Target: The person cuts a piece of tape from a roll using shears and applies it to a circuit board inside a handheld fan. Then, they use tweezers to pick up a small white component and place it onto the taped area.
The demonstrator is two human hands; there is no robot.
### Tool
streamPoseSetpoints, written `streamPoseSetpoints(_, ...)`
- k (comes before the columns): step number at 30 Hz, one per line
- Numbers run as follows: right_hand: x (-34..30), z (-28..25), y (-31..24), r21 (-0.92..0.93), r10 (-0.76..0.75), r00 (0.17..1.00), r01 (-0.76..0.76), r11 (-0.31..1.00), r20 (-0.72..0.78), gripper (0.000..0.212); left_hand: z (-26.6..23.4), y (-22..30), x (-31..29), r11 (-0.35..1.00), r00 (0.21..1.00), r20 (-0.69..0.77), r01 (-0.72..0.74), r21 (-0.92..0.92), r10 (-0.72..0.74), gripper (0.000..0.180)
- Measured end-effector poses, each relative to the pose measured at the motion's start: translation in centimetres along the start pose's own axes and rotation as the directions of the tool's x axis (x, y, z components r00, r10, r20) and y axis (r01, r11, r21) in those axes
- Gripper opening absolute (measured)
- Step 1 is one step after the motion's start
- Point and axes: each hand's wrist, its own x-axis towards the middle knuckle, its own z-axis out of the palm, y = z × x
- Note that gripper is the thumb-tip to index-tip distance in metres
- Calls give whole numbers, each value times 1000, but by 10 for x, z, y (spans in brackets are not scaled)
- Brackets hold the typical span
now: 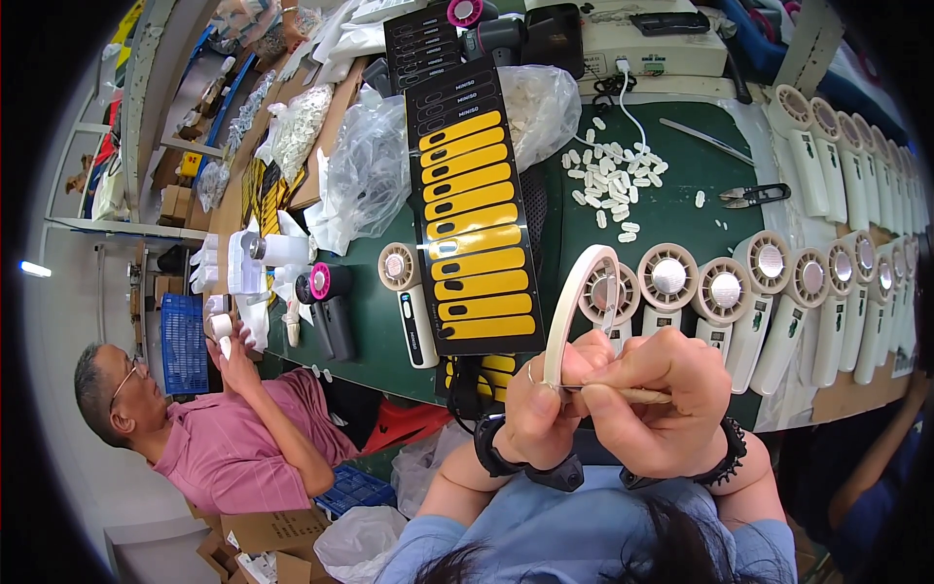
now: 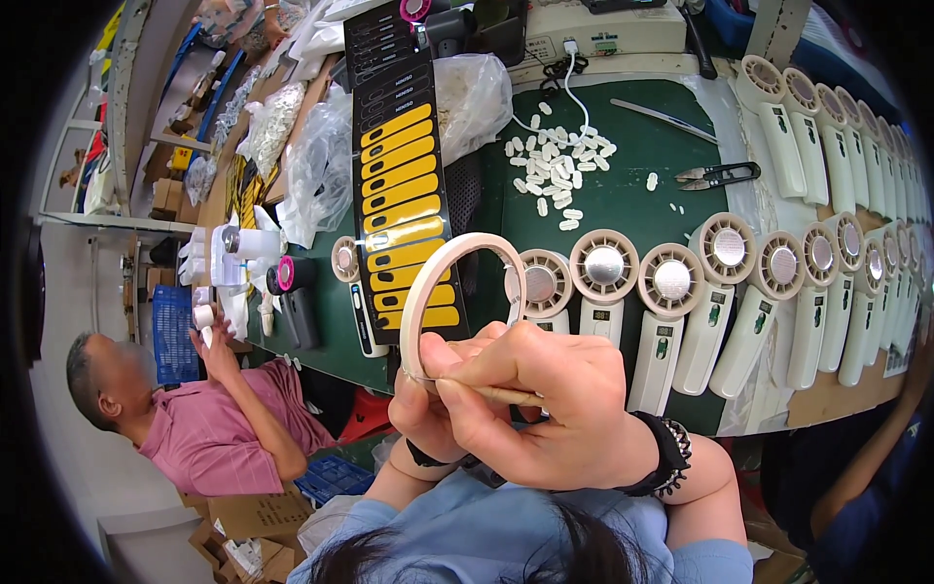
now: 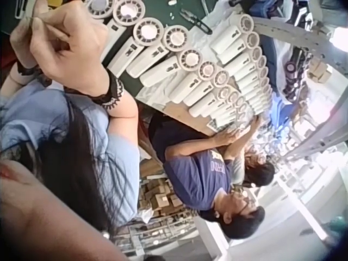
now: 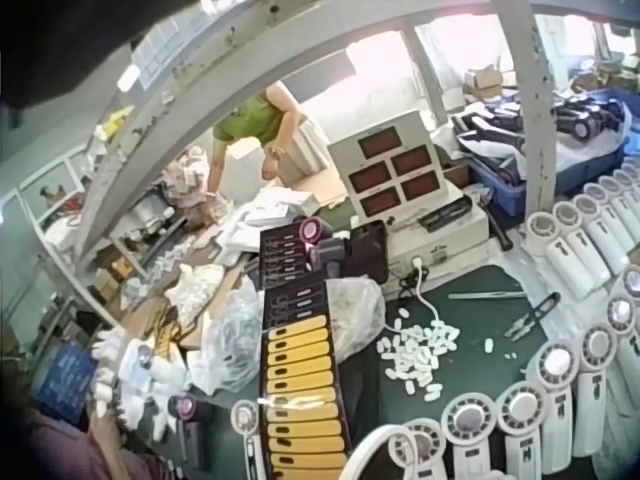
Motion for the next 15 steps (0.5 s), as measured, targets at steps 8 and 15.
streamPoseSetpoints(8,-1,1,0,4,8,1000,-8,1000,-15,10,2,5,-1,1000,999,-31,31,-1,-31,36)
streamPoseSetpoints(15,-1,2,2,-12,-20,1000,20,1000,-20,10,-1,3,1,998,1000,6,-21,60,21,37)
